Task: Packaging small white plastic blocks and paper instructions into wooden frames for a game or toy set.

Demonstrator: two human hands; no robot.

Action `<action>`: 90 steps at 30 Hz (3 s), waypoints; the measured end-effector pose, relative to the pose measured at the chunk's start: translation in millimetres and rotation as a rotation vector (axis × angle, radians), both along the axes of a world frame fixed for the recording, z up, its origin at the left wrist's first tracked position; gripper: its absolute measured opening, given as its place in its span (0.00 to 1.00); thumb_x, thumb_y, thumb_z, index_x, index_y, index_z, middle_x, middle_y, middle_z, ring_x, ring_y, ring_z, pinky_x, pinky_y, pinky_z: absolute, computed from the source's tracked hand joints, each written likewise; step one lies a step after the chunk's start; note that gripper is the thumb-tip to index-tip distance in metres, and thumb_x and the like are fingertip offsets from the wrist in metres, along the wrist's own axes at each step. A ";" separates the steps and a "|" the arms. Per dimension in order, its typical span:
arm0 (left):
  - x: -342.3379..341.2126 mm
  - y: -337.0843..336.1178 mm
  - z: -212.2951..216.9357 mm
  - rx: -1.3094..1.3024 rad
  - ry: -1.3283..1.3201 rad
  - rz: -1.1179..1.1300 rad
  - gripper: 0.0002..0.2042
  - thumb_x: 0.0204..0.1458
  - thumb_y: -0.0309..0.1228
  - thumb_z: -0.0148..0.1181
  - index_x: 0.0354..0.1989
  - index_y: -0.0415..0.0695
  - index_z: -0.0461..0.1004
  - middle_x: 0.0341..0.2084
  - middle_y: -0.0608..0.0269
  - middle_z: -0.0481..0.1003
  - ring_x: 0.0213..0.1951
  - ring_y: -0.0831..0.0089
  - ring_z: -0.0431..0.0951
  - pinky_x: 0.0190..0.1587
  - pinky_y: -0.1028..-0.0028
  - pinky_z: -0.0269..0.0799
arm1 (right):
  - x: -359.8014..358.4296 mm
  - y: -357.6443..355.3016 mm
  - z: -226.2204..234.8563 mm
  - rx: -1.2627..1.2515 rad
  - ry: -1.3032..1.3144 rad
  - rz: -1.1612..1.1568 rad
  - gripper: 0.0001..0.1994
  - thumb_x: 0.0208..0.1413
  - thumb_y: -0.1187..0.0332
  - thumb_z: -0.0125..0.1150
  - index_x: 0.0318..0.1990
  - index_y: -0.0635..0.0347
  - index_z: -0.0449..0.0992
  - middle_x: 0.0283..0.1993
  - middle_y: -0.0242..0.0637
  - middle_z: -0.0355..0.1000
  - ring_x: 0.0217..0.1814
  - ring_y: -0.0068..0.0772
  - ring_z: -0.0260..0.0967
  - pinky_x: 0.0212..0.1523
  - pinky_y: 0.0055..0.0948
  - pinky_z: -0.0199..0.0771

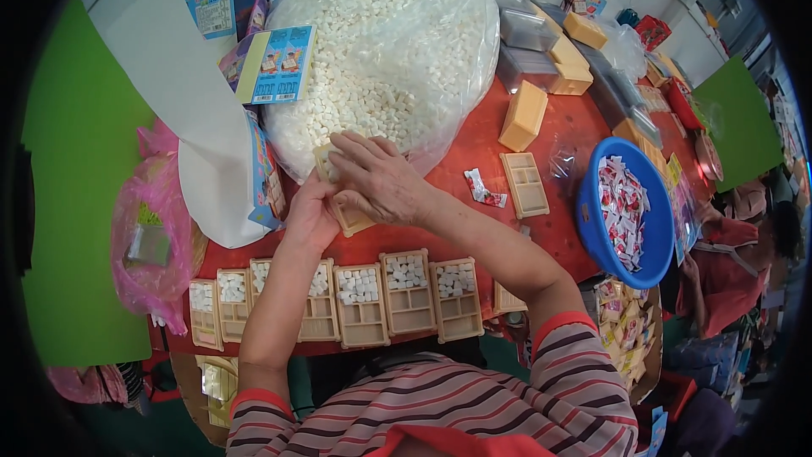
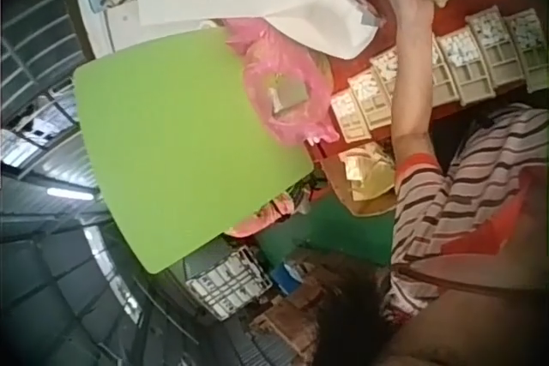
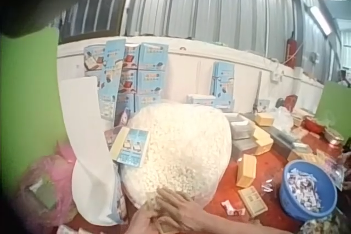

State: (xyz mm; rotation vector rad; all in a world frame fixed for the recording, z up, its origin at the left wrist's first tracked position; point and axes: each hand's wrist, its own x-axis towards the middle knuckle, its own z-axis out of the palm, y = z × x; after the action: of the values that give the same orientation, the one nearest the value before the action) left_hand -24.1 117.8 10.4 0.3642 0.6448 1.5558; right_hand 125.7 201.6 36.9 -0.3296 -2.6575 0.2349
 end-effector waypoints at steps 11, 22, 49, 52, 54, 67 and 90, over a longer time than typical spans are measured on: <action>34.6 -68.7 -15.2 -0.046 -0.076 -0.029 0.34 0.45 0.13 0.40 0.66 0.42 0.54 0.57 0.55 0.66 0.58 0.62 0.70 0.59 0.62 0.70 | 30.3 -58.6 -13.4 -0.061 0.023 0.000 0.24 0.62 0.58 0.50 0.60 0.66 0.64 0.67 0.52 0.56 0.71 0.52 0.51 0.64 0.47 0.55; 28.5 -96.8 -32.7 -0.111 -0.146 -0.134 0.33 0.45 0.14 0.42 0.65 0.40 0.54 0.58 0.49 0.66 0.59 0.56 0.69 0.62 0.56 0.66 | 36.0 -50.1 -38.5 -1.258 0.151 -0.264 0.19 0.59 0.67 0.56 0.57 0.64 0.70 0.37 0.30 0.70 0.36 0.20 0.68 0.37 0.22 0.69; 17.6 19.8 -56.5 0.339 1.851 -0.056 0.12 0.48 0.23 0.52 0.41 0.40 0.76 0.39 0.55 0.75 0.42 0.58 0.76 0.46 0.67 0.72 | 148.7 25.2 -68.2 -1.231 0.326 -0.684 0.22 0.48 0.77 0.51 0.54 0.68 0.69 0.35 0.34 0.71 0.29 0.21 0.67 0.28 0.22 0.69; 23.3 17.8 -48.7 0.469 2.102 -0.034 0.10 0.49 0.24 0.53 0.40 0.43 0.75 0.36 0.55 0.72 0.45 0.57 0.73 0.46 0.62 0.71 | 146.3 33.6 -78.9 -1.142 0.271 -0.761 0.22 0.49 0.77 0.51 0.54 0.69 0.70 0.34 0.34 0.70 0.29 0.24 0.69 0.27 0.24 0.72; 25.2 19.9 -48.2 0.505 2.270 -0.049 0.10 0.49 0.24 0.56 0.40 0.43 0.74 0.36 0.57 0.72 0.43 0.57 0.73 0.46 0.62 0.71 | 140.8 37.5 -83.5 -1.092 0.239 -0.784 0.21 0.49 0.77 0.52 0.54 0.69 0.70 0.35 0.36 0.71 0.31 0.26 0.71 0.28 0.26 0.74; 18.3 17.9 -57.5 0.716 2.460 0.076 0.04 0.49 0.27 0.56 0.32 0.45 0.70 0.30 0.60 0.68 0.37 0.63 0.72 0.37 0.65 0.67 | 111.7 50.6 -87.5 -0.782 0.111 -0.876 0.18 0.50 0.71 0.51 0.50 0.66 0.73 0.47 0.58 0.73 0.52 0.57 0.71 0.52 0.44 0.72; 85.3 11.0 -43.2 0.399 1.842 0.067 0.04 0.56 0.28 0.53 0.38 0.44 0.71 0.35 0.55 0.72 0.37 0.54 0.75 0.39 0.59 0.71 | 97.0 23.0 -83.6 -0.145 0.123 -0.491 0.07 0.48 0.67 0.61 0.34 0.56 0.76 0.36 0.38 0.68 0.42 0.41 0.68 0.41 0.41 0.66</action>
State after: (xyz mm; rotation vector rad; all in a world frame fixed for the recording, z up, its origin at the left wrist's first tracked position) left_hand 61.2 128.8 -32.8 2.1711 1.6713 1.0081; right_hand 222.7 224.5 -46.7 -0.9617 -2.3538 0.2772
